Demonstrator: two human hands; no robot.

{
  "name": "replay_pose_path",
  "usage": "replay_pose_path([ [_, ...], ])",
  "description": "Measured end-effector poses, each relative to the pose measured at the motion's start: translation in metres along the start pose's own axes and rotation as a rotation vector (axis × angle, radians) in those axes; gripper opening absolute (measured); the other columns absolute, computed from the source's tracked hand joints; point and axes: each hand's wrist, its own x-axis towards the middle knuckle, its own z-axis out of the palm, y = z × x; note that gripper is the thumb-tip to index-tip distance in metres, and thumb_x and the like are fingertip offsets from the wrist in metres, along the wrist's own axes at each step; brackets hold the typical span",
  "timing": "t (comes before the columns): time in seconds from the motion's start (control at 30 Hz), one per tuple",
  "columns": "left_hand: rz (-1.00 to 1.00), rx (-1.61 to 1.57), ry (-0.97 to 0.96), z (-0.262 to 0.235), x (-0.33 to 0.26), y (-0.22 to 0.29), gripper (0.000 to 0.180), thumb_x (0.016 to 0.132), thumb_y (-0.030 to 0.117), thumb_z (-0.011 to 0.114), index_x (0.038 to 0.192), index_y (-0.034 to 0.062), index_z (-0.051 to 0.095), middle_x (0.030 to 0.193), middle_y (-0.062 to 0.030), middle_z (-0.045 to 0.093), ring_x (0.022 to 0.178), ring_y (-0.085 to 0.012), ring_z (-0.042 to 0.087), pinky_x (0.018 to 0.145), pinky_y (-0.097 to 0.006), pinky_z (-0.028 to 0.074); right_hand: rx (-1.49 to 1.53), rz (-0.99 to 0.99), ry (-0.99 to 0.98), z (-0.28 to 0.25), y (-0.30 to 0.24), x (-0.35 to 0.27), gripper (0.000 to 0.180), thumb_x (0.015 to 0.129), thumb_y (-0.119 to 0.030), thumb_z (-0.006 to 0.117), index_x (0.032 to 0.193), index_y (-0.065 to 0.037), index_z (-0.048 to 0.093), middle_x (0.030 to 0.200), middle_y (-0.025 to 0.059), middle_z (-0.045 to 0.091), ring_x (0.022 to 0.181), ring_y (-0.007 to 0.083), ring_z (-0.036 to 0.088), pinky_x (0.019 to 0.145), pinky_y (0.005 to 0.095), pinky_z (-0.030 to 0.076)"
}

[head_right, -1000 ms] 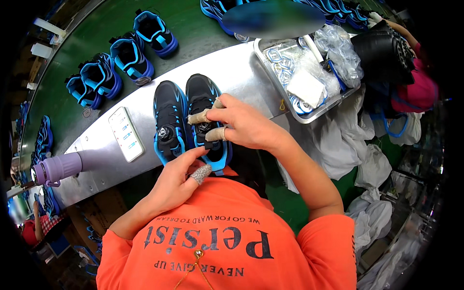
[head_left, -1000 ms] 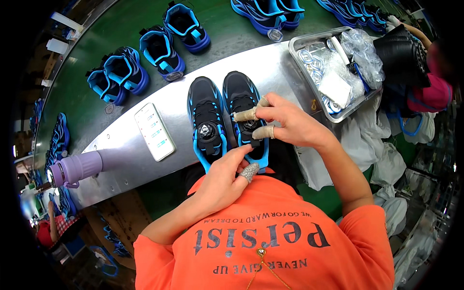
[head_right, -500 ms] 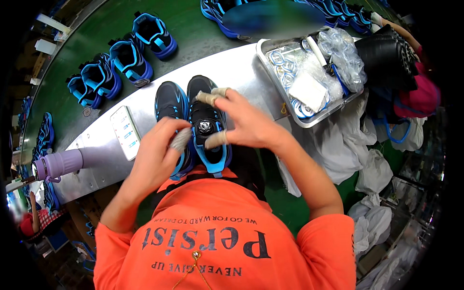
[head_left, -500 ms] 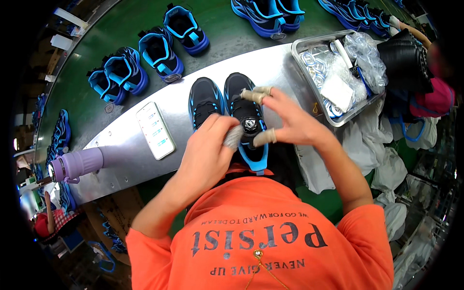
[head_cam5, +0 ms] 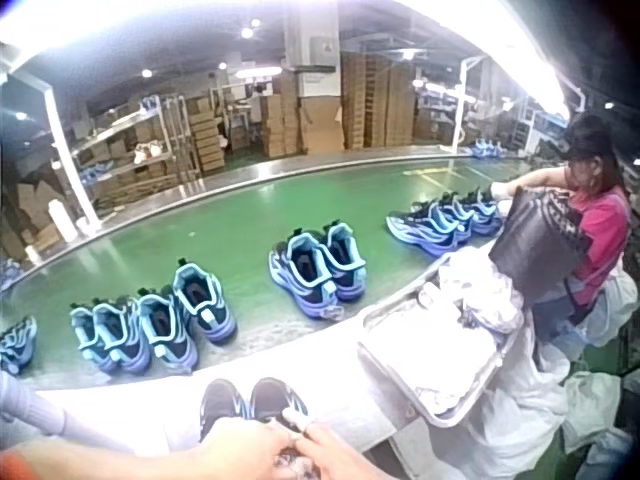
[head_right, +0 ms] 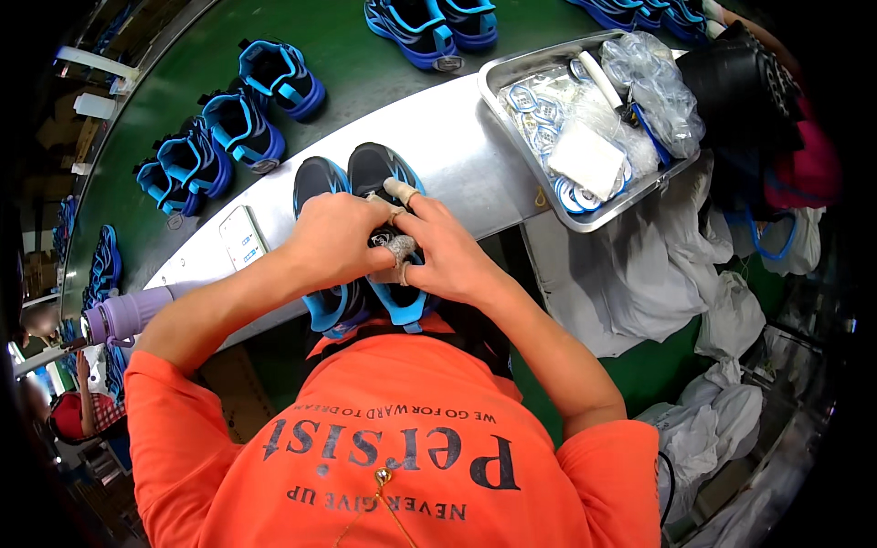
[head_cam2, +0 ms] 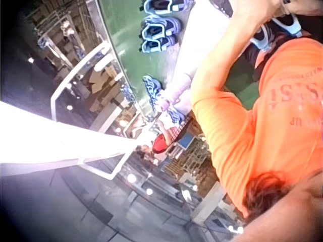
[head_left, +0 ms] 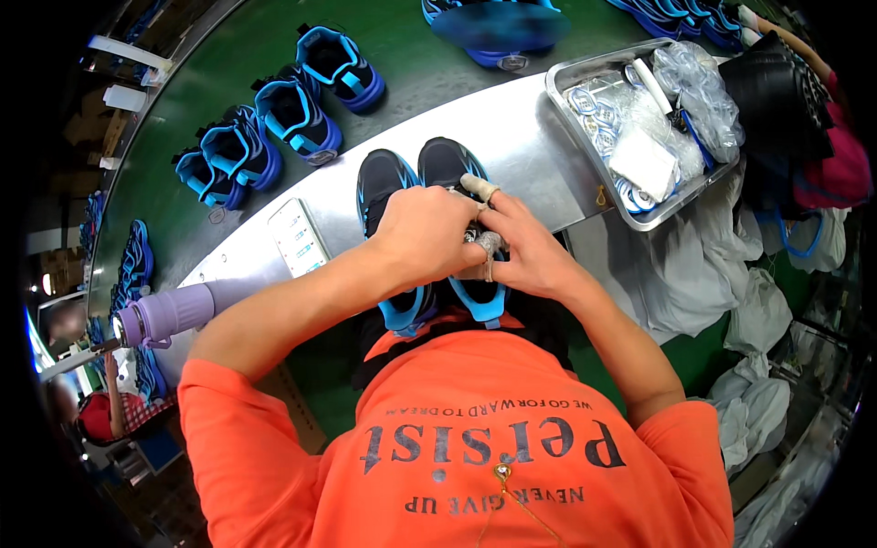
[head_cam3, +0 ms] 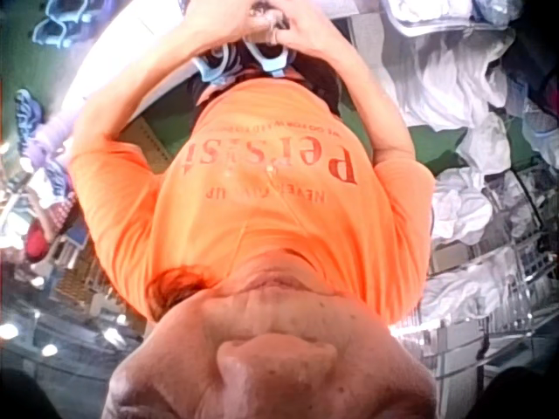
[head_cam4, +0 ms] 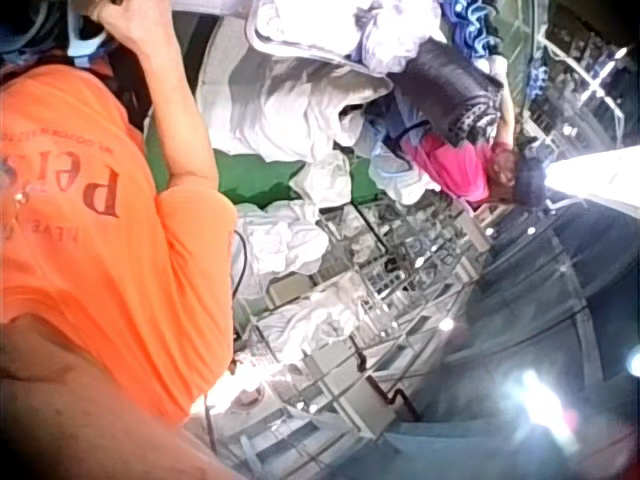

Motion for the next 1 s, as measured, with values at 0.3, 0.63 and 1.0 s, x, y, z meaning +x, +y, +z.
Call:
replay_pose_path([
  [0.3, 0.179, -0.245, 0.464, 0.038, -0.040, -0.012, 0.045, 0.079, 0.007, 0.072, 0.121, 0.0057, 0.055, 0.099, -0.0148, 0.056, 0.083, -0.0329, 0.059, 0.069, -0.041, 0.050, 0.220, 0.032, -0.115, -0.037, -0.015, 0.002, 0.072, 0.076, -0.023, 0.080, 0.142, -0.010, 0.053, 0.140, 0.0156, 0.046, 0.134, 0.0323, 0.040, 0.112, 0.0396, 0.034],
  [0.63, 0.099, -0.616, 0.419, 0.070, -0.080, 0.011, 0.032, 0.085, 0.002, 0.068, 0.115, -0.0004, 0.059, 0.105, -0.0125, 0.058, 0.081, -0.0232, 0.063, 0.070, -0.032, 0.052, -0.097, 0.131, -0.104, -0.046, -0.046, 0.020, 0.043, 0.079, -0.018, 0.078, 0.121, -0.014, 0.070, 0.087, 0.0061, 0.055, 0.086, 0.0225, 0.057, 0.077, 0.0355, 0.047],
  [1.0, 0.115, -0.649, 0.422, 0.075, -0.077, 0.017, 0.036, 0.086, 0.006, 0.069, 0.121, 0.0009, 0.058, 0.111, -0.0144, 0.057, 0.090, -0.0275, 0.063, 0.078, -0.035, 0.053, -0.152, 0.034, -0.070, -0.052, -0.044, 0.021, 0.033, 0.078, -0.021, 0.078, 0.110, -0.014, 0.073, 0.078, 0.0099, 0.056, 0.073, 0.0259, 0.055, 0.067, 0.0363, 0.044],
])
